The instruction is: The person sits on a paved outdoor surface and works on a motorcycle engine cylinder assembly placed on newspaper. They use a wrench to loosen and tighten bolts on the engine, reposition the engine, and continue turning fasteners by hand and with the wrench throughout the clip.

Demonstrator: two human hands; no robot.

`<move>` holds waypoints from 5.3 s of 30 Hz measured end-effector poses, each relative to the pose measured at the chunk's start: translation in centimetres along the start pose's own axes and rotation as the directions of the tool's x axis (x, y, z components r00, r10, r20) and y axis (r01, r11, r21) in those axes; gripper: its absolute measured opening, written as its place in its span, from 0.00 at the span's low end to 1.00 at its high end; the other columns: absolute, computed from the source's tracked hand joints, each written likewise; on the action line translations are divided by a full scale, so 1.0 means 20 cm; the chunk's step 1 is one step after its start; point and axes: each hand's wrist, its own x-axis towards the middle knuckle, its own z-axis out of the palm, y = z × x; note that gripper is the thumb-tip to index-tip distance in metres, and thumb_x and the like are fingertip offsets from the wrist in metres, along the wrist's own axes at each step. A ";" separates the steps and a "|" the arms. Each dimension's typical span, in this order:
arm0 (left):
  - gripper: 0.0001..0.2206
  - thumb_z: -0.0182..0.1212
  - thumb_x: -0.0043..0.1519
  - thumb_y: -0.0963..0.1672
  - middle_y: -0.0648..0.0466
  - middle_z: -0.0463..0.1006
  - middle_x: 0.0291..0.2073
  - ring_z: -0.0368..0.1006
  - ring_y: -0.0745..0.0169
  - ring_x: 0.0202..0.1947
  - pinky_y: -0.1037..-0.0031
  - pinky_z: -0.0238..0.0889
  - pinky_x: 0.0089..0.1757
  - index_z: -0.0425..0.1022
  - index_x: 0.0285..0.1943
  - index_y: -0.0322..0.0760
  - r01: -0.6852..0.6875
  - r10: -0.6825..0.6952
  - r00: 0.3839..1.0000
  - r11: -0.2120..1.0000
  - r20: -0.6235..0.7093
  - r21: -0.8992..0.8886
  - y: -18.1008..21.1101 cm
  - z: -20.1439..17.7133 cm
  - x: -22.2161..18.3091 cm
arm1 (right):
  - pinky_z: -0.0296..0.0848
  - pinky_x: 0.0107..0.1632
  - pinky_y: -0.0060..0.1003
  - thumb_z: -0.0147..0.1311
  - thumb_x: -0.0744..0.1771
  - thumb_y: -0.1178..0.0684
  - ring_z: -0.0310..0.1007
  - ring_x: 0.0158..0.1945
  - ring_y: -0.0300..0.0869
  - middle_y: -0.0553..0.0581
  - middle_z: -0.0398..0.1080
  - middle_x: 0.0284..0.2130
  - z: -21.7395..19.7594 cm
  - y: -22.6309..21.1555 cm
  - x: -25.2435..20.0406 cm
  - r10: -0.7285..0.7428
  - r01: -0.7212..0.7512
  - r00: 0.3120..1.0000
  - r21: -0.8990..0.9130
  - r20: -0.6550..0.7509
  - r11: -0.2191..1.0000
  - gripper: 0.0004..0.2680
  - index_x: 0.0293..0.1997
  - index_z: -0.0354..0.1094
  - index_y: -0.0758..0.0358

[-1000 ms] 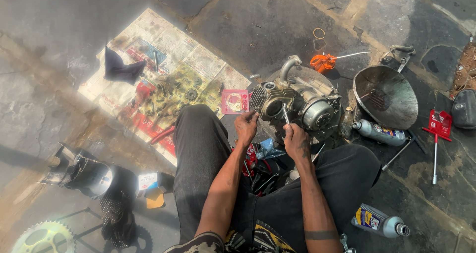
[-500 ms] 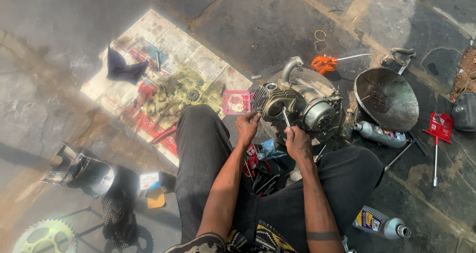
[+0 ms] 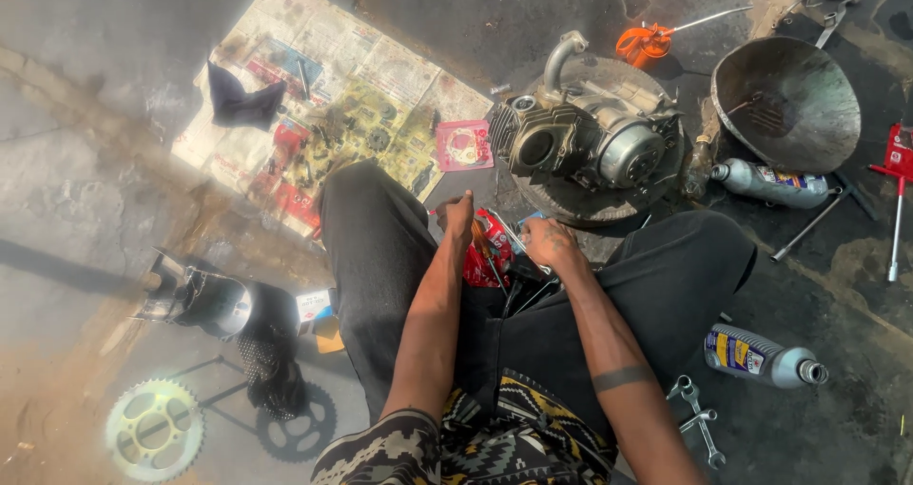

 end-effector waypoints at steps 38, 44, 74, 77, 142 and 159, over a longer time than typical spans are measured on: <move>0.16 0.67 0.55 0.47 0.39 0.81 0.44 0.77 0.36 0.45 0.56 0.68 0.47 0.82 0.50 0.36 -0.450 0.557 0.828 0.734 -0.069 0.509 -0.33 -0.60 0.50 | 0.77 0.39 0.43 0.58 0.70 0.49 0.81 0.36 0.49 0.61 0.78 0.41 -0.75 -0.14 -0.64 -0.041 0.175 0.932 0.347 -0.361 0.921 0.14 0.61 0.70 0.64; 0.13 0.66 0.56 0.44 0.41 0.78 0.46 0.74 0.36 0.48 0.53 0.67 0.48 0.83 0.50 0.43 -0.573 0.584 0.772 0.466 0.253 0.674 -0.31 -0.51 0.35 | 0.79 0.38 0.41 0.57 0.70 0.48 0.82 0.38 0.48 0.61 0.78 0.40 -0.75 -0.14 -0.65 -0.032 0.172 0.927 0.348 -0.373 0.922 0.14 0.60 0.71 0.65; 0.29 0.68 0.65 0.44 0.43 0.74 0.63 0.74 0.52 0.58 0.67 0.69 0.59 0.64 0.75 0.30 0.089 0.718 -0.035 0.695 0.695 -0.713 1.31 -0.59 -0.78 | 0.79 0.39 0.43 0.59 0.67 0.47 0.83 0.36 0.47 0.60 0.80 0.35 -0.66 -0.07 -0.50 0.005 0.158 0.926 0.401 -0.377 0.902 0.14 0.55 0.73 0.63; 0.27 0.66 0.65 0.45 0.43 0.76 0.61 0.75 0.56 0.56 0.68 0.71 0.57 0.67 0.72 0.29 -0.221 0.666 0.031 0.732 0.745 -0.645 1.37 -0.62 -0.80 | 0.80 0.40 0.41 0.60 0.66 0.50 0.83 0.36 0.45 0.60 0.81 0.34 -0.80 -0.11 -0.48 -0.117 0.278 0.918 0.403 -0.379 0.872 0.13 0.53 0.74 0.64; 0.15 0.70 0.56 0.43 0.44 0.85 0.41 0.83 0.49 0.39 0.65 0.75 0.43 0.84 0.53 0.45 -0.937 0.727 0.330 0.327 0.602 0.119 1.18 -0.03 -0.19 | 0.72 0.55 0.48 0.62 0.66 0.51 0.77 0.51 0.54 0.61 0.77 0.43 -1.03 -0.25 0.43 -0.302 0.347 0.898 0.091 -0.321 0.934 0.08 0.48 0.78 0.58; 0.19 0.72 0.56 0.43 0.48 0.81 0.54 0.83 0.53 0.39 0.68 0.75 0.43 0.80 0.57 0.42 -0.908 0.699 0.342 0.418 0.628 0.029 1.18 -0.06 -0.22 | 0.72 0.54 0.49 0.57 0.67 0.58 0.74 0.51 0.56 0.59 0.75 0.45 -0.94 -0.20 0.41 -0.322 0.421 0.834 0.140 -0.448 0.896 0.06 0.47 0.77 0.60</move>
